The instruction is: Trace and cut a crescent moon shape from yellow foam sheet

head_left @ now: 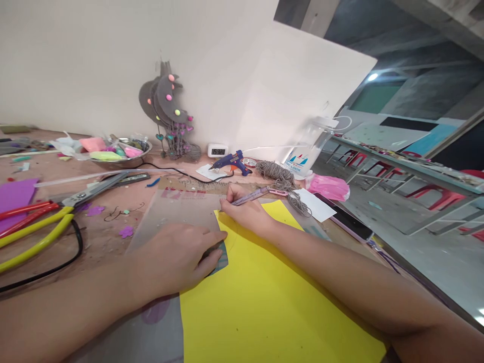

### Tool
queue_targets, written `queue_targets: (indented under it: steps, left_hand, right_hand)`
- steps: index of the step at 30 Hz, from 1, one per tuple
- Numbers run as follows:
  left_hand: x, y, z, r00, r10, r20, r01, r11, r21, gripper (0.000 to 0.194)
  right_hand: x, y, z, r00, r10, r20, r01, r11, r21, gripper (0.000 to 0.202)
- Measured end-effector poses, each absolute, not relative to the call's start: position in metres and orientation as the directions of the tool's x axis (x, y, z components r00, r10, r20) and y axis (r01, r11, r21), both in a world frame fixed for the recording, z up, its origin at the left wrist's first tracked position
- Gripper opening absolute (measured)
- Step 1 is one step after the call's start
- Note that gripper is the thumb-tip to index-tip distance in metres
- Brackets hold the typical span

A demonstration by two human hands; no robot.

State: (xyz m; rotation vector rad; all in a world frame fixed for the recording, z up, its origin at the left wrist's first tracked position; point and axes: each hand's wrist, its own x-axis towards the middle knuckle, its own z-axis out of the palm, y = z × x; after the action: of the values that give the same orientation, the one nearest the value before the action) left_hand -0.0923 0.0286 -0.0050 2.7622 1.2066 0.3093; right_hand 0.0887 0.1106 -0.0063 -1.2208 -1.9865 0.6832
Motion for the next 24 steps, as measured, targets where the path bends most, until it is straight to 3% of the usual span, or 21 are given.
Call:
queue_targets:
  steps: [8, 17, 24]
  left_hand:
    - [-0.0911, 0.0275, -0.0032, 0.663, 0.738, 0.126, 0.717, -0.675, 0.175, 0.035]
    - [-0.0917, 0.0273, -0.0039, 0.658, 0.746, 0.104, 0.729, -0.665, 0.16, 0.036]
    - [-0.0922, 0.0272, -0.0042, 0.654, 0.75, 0.095, 0.733, -0.66, 0.165, 0.035]
  right_hand:
    - [0.0915, 0.108, -0.002, -0.2, 0.946, 0.255, 0.574, 0.324, -0.752, 0.024]
    - [0.0919, 0.1109, -0.0067, -0.274, 0.921, 0.278, 0.545, 0.387, -0.744, 0.022]
    - [0.0939, 0.1128, -0.0062, -0.191, 0.938, 0.289, 0.568, 0.346, -0.747, 0.022]
